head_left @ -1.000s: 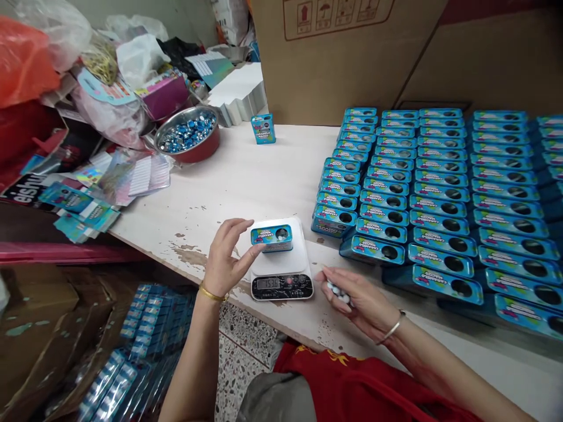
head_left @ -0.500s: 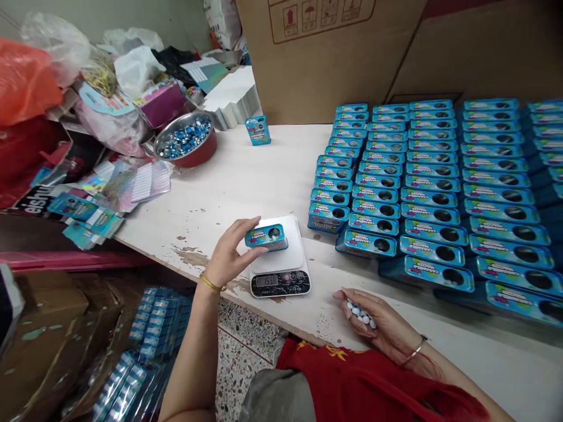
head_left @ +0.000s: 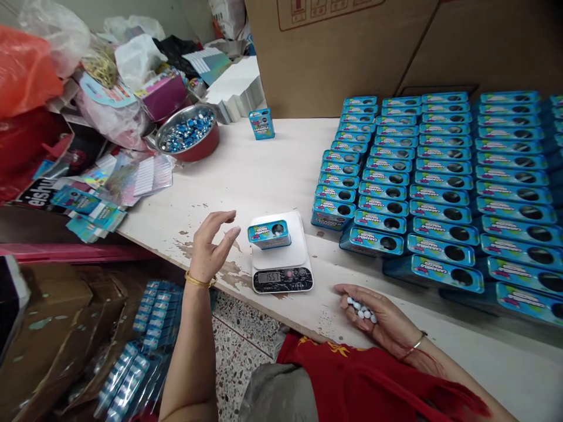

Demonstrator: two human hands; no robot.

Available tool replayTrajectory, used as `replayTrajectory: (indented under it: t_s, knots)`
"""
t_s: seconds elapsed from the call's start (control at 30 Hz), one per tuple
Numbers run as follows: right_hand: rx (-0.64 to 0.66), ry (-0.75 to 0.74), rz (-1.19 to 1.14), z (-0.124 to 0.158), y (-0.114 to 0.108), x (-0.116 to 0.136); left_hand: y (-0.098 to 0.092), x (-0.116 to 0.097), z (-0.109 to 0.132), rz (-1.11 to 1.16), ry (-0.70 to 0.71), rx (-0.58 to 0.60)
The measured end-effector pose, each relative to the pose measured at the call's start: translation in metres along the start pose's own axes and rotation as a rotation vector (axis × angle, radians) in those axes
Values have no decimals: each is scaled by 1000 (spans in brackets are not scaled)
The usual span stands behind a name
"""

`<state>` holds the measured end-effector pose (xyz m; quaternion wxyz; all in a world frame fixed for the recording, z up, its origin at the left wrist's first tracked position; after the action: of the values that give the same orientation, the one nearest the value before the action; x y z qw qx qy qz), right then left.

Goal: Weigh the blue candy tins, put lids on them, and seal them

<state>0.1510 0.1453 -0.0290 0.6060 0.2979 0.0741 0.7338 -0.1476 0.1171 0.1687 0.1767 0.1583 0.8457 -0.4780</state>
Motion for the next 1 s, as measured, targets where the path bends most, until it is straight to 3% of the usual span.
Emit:
replayTrajectory:
  t_s: [0.4,0.6,0.77,1.0]
  knots:
    - [5,12,11,0,-2,-2,22,-19,-9,86,97,121]
    - [26,-17,29,-1,1,0,30,-19,-6,75,88,175]
    - [81,-80,42,-3,9,5,62,-40,-11,-39,209,434]
    - [135,-101,5,-8,14,8,108,-88,-49,-41,394,457]
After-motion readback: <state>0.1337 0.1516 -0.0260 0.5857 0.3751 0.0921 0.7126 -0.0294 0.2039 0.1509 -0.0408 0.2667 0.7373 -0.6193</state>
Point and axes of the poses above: each hand's wrist, its own z-axis away from the middle knuckle, its own y-axis out of the palm, x = y × z, the point moved 9 cm from there along -z, towards the middle knuckle, and after that the axes turned 8 degrees about y, right-handed, at the moved point
